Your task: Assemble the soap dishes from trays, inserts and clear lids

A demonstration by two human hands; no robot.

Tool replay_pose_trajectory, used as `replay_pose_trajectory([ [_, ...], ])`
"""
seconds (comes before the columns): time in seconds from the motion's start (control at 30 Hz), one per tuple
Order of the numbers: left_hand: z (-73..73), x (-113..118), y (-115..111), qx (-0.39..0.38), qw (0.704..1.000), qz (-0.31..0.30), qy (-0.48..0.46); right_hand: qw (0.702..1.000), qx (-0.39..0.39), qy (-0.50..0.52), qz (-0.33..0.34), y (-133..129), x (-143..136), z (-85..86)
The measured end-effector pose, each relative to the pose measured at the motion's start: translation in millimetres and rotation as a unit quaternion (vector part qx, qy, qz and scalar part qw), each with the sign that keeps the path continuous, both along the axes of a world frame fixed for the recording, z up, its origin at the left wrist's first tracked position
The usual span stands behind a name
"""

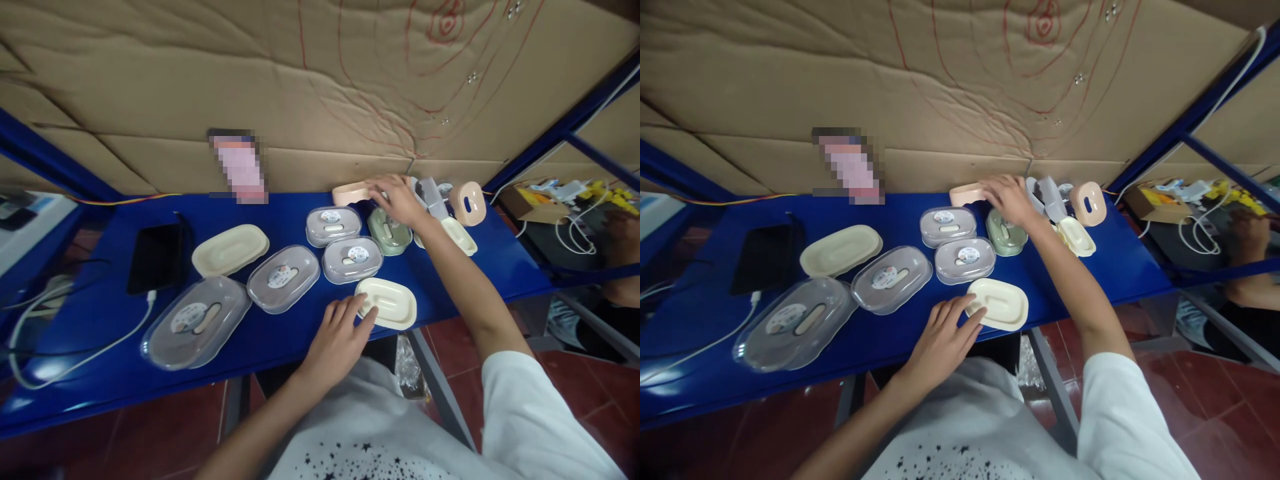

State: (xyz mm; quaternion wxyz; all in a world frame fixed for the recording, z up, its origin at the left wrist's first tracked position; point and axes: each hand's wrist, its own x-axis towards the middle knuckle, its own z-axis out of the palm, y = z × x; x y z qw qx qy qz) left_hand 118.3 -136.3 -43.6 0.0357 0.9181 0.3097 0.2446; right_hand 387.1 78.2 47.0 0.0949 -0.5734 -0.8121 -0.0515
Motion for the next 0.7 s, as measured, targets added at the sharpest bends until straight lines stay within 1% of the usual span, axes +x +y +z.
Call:
replay_pose_trajectory([
  [0.07, -2.9, -2.1, -1.2, 0.001, 1.0, -0.017, -0.011, 0.999, -0.011, -0.013, -0.043, 3.8, 14.4, 2.3],
  [0.13, -3.8, -3.3, -1.8, -0.004, 0.999, -0.035, -0.02, 0.997, -0.017, -0.023, -0.07, 1.6, 28.7, 3.9],
  [0.23, -2.2, -3.6, -1.2, -0.021, 0.998, -0.055, -0.029, 0.996, -0.013, -0.056, -0.065, -5.3, 41.4, 2.2],
  [0.33, -0.3, -4.7, -0.7, -0.05, 0.995, -0.07, -0.04, 0.991, -0.022, -0.124, -0.037, -4.7, 40.4, -3.6],
  [0.4, 0.3, -7.6, -1.0, -0.069, 0.994, -0.073, -0.046, 0.986, -0.027, -0.161, -0.022, 4.6, 35.7, -7.1],
  [0.5, 1.6, -17.2, -2.5, -0.086, 0.993, -0.068, -0.045, 0.981, -0.042, -0.187, -0.009, 29.2, 30.7, -7.9],
  [0.6, 3.4, -31.7, -4.6, -0.09, 0.994, -0.046, -0.051, 0.973, -0.092, -0.213, -0.013, 53.7, 32.6, -4.7],
  [0.7, 4.2, -44.8, -5.5, -0.093, 0.993, -0.016, -0.075, 0.962, -0.139, -0.234, -0.025, 66.1, 40.0, -2.7],
])
